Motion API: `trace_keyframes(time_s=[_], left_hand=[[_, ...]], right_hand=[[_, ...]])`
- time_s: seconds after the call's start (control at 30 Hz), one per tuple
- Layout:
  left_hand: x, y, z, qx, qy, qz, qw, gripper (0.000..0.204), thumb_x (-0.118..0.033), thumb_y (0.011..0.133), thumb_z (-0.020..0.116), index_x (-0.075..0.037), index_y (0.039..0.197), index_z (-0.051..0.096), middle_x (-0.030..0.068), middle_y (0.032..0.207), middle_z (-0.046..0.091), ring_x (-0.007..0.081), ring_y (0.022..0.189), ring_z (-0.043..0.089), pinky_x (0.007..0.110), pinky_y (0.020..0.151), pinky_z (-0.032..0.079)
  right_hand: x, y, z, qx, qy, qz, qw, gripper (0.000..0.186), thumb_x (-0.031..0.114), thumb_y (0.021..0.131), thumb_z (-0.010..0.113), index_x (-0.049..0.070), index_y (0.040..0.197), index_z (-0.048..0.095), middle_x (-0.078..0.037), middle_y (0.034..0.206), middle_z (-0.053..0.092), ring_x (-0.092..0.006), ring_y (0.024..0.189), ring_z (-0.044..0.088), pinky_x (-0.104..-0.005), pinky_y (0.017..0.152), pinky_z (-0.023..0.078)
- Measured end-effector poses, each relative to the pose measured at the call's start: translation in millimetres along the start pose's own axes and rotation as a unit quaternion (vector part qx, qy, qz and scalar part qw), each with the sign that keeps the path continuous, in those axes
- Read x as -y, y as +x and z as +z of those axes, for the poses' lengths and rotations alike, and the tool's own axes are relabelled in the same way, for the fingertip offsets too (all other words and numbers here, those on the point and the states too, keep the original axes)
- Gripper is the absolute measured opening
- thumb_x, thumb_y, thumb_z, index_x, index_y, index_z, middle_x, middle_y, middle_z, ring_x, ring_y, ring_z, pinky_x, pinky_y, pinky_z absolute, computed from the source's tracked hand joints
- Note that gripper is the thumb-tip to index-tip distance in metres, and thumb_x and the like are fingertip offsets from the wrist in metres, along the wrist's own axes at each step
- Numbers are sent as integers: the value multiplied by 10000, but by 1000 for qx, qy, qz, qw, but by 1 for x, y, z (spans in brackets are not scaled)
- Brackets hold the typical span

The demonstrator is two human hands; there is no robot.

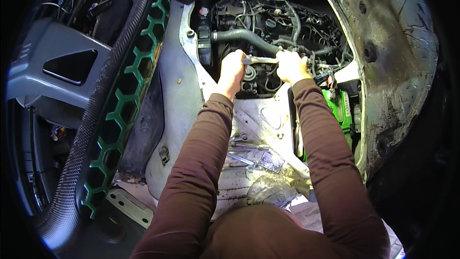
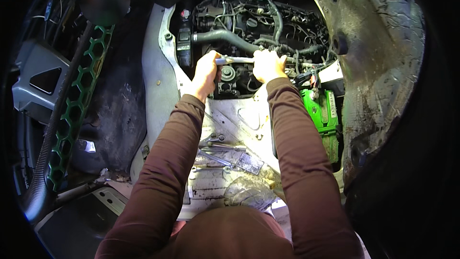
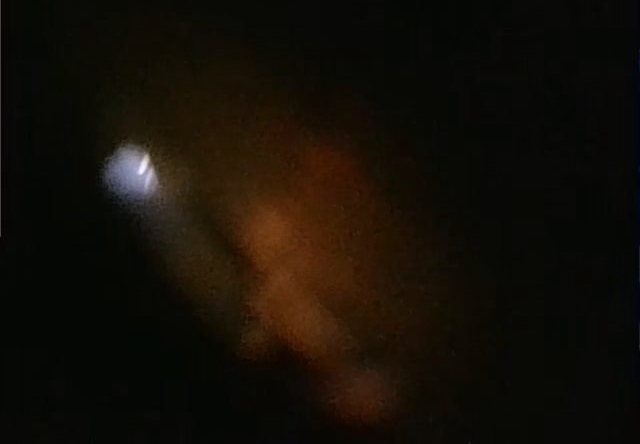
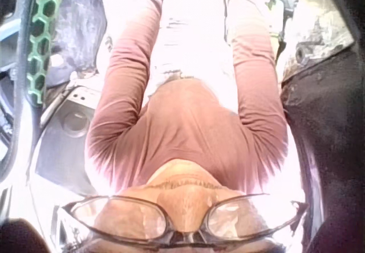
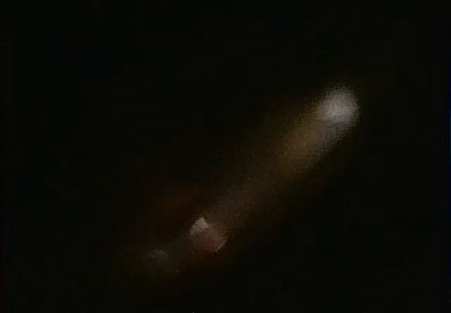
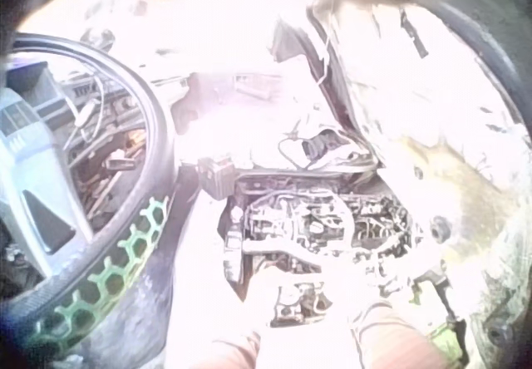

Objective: The person works under the hood of a car, using a wrench and socket to loosen and remove bolts from a component near the engine. They then remove a circular part and place it aside.

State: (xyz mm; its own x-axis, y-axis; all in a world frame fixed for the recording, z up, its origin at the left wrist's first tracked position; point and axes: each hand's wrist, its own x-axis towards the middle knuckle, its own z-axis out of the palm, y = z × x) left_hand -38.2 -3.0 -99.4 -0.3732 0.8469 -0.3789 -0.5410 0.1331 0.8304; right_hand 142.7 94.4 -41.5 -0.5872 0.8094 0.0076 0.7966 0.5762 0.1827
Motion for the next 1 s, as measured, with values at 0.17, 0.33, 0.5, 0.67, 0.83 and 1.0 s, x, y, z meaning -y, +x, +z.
trace_keyframes(time_s=[0.17, 0.33, 0.5, 0.67, 0.83, 1.0], left_hand=[[-1, 8, -9, -21, -24, -78, 996, 218, -287, 960, 608, -108, 860, 682, 2, 686, 574, 117, 512, 478, 274, 499, 404], [-3, -1, 7, 20, -45, -59, 997, 221, -318, 969, 603, -122, 886, 663, -1, 692, 587, 122, 586, 529, 271, 555, 432], [-9, 3, -12, 10, -64, -100, 993, 213, -316, 974, 590, -138, 874, 650, -10, 653, 546, 119, 524, 464, 292, 514, 376], [14, 17, -16, -26, -16, -14, 999, 249, -348, 968, 583, -134, 864, 658, -5, 633, 537, 124, 519, 464, 295, 520, 380], [-15, 1, -3, 90, -59, -128, 986, 261, -353, 966, 562, -125, 908, 673, 11, 666, 579, 151, 532, 490, 290, 534, 402], [-6, -1, -6, -64, -57, -62, 994, 249, -339, 986, 545, -131, 989, 682, -1, 715, 576, 132, 525, 471, 285, 521, 399]], right_hand=[[54, -51, -135, 178, 69, -80, 978, 259, 199, 796, 649, 47, 977, 753, -206, 955, 769, -375, 902, 758, -490, 772, 586], [-5, 10, -27, 142, 61, 29, 988, 284, 206, 925, 611, 154, 1167, 749, -118, 1230, 747, -343, 1175, 704, -697, 1050, 439], [48, -8, -80, 197, 13, 3, 980, 305, 236, 922, 629, 124, 1174, 759, -136, 1203, 763, -335, 1162, 720, -625, 1061, 469], [52, -12, -111, 228, 89, -76, 967, 283, 199, 872, 636, 75, 1061, 806, -185, 1101, 782, -363, 1058, 757, -466, 902, 599], [24, 21, -17, 141, 74, 12, 987, 284, 153, 956, 597, 152, 1213, 717, -98, 1300, 709, -335, 1284, 641, -735, 1064, 376], [70, -12, -120, 228, 28, -63, 971, 304, 203, 888, 625, 94, 1109, 803, -168, 1168, 779, -335, 1114, 747, -473, 960, 575]])
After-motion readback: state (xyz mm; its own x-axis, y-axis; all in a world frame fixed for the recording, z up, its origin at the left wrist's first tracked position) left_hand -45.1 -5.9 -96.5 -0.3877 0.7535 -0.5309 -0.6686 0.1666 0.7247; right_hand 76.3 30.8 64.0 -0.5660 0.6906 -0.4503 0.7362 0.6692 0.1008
